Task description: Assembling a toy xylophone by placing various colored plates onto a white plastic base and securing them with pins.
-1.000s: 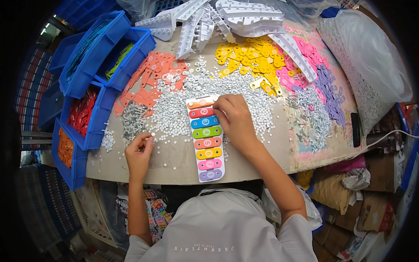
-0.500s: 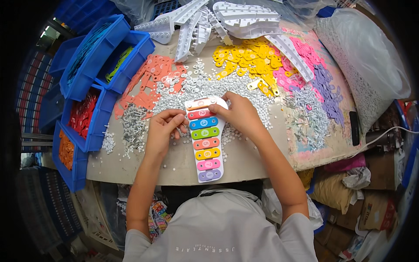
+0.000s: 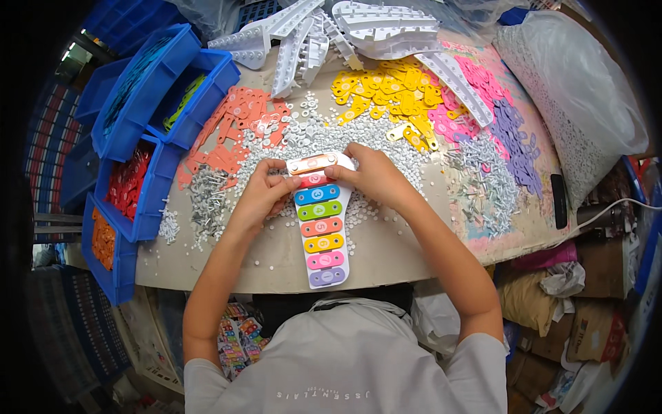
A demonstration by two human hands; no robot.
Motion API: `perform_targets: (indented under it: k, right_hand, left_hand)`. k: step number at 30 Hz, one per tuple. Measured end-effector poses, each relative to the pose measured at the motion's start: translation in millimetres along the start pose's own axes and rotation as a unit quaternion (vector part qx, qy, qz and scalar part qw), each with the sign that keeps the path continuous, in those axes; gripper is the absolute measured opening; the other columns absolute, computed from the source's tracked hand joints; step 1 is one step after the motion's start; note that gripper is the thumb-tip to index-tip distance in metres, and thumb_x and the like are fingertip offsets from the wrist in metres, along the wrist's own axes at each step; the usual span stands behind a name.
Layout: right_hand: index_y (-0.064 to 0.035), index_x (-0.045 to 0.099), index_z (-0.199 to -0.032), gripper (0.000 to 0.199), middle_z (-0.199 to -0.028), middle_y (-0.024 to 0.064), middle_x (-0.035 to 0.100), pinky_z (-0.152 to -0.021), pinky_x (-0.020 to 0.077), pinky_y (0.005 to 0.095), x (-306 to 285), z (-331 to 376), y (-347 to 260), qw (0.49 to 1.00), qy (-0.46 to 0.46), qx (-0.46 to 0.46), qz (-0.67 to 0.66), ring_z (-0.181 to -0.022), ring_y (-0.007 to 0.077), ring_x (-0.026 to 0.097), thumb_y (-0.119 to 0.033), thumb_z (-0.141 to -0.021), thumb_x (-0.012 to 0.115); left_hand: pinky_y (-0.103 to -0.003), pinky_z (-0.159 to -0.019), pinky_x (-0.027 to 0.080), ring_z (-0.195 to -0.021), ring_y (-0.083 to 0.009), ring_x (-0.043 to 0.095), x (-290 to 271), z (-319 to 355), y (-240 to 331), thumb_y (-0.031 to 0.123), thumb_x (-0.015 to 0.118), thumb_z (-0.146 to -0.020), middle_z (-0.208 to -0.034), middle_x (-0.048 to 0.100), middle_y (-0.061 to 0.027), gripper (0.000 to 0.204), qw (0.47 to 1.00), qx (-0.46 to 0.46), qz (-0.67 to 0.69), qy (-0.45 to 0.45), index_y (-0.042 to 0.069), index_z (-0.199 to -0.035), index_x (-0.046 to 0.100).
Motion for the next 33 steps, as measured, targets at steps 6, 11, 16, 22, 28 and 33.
perform_targets:
  k: [6,11,16,22,28,33]
  right_hand:
    - [0.0043,0.061,-0.114,0.061,-0.087,0.0206,0.069,-0.049,0.049,0.035,-2,0,-2,0.991,-0.1,0.083,-0.033,-0.055,0.0218,0.064,-0.048,-0.086,0.076]
    - [0.0059,0.062,-0.11,0.064,-0.092,0.022,0.07,-0.056,0.0532,0.0378,2,-6,-4,0.998,-0.059,0.006,0.017,-0.064,0.0257,0.069,-0.05,-0.084,0.077]
    - [0.0044,0.064,-0.109,0.062,-0.096,0.0242,0.071,-0.078,0.0542,0.0428,5,-14,4,0.997,-0.043,-0.045,0.049,-0.089,0.0348,0.071,-0.051,-0.083,0.076]
    - [-0.0058,0.062,-0.111,0.053,-0.087,0.0212,0.071,-0.072,0.0534,0.0457,-2,13,-2,0.998,0.059,0.013,0.032,-0.08,0.0361,0.07,-0.052,-0.086,0.073]
    - [-0.001,0.066,-0.095,0.009,-0.087,0.0167,0.068,-0.067,0.0514,0.0431,-80,68,27,0.86,0.436,-0.163,0.21,-0.077,0.0346,0.066,-0.009,-0.091,0.066]
    - [-0.0013,0.068,-0.104,0.015,-0.099,0.0144,0.066,-0.086,0.0483,0.0418,-131,91,95,0.858,0.403,-0.11,0.3,-0.095,0.0325,0.062,-0.005,-0.09,0.065]
  left_hand:
    - [-0.02,-0.04,0.022,-0.047,-0.0015,0.037,2,-16,-7,0.022,0.075,-0.091,-0.066,0.052,0.0038,0.028,0.992,-0.096,-0.007,-0.084,0.01,-0.099,0.05]
    - [-0.019,-0.04,0.023,-0.05,-0.0007,0.041,-1,-21,-14,0.018,0.074,-0.091,-0.07,0.055,0.0043,0.025,0.993,-0.064,-0.001,-0.097,0.01,-0.096,0.051]
    - [-0.019,-0.04,0.025,-0.049,0.0003,0.043,1,-24,-12,0.019,0.074,-0.091,-0.071,0.06,0.0033,0.029,0.993,-0.043,-0.021,-0.104,0.004,-0.106,0.054]
    - [-0.021,-0.041,0.024,-0.047,-0.0009,0.04,-2,-11,-20,0.022,0.071,-0.095,-0.063,0.055,0.0049,0.029,0.997,0.033,-0.071,-0.022,0.003,-0.111,0.055]
    - [-0.02,-0.053,0.032,-0.061,0.0002,0.042,-22,68,-7,0.016,0.068,-0.097,-0.07,0.055,0.0064,0.024,0.973,0.177,-0.094,0.118,0.003,-0.116,0.06]
    - [-0.025,-0.067,0.046,-0.076,-0.0122,0.058,-57,101,-7,0.006,0.067,-0.093,-0.084,0.063,-0.0039,0.007,0.907,0.242,-0.254,0.233,0.002,-0.099,0.068]
Point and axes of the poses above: each hand's wrist, its own z-axis away from the middle knuckle, its own x-axis out of the palm, y = z × x, the point moved 6 cm from there along -z, towards the middle knuckle
